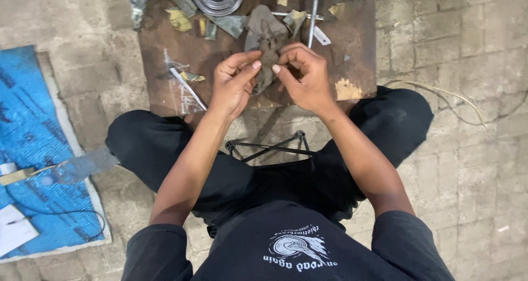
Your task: The person works on a mechanical assembly by hand on a wooden surface, using a cloth to wipe down components and then fitting a small pin into a hole on a metal rod.
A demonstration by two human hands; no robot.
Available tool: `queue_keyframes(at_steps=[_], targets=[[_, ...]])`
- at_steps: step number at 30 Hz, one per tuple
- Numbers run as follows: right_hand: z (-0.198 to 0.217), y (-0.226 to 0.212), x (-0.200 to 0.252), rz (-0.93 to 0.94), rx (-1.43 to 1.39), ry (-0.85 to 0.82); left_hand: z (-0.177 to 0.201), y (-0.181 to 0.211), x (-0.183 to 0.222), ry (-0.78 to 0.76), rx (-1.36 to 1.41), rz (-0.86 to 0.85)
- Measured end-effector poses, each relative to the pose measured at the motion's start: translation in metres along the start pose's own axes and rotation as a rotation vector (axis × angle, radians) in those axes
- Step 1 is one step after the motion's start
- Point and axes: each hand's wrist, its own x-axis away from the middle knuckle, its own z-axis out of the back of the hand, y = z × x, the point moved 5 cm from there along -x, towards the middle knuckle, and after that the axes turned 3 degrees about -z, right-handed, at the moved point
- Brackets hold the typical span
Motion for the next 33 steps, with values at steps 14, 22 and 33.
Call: queue_keyframes(at_steps=[14,22,33], targets=[[0.001,0.028,0.010,-0.227,-0.276,0.016,-0.007,-0.001,-0.001,-0.015,0.270,0.162],[0.007,0.029,0.008,-0.227,-0.269,0.074,0.006,-0.012,-0.005,-0.035,0.347,0.208],[0.016,-0.020,0.007,0.479,0.497,0.187,-0.004,0.021,-0.005,-0.025,0.277,0.123]])
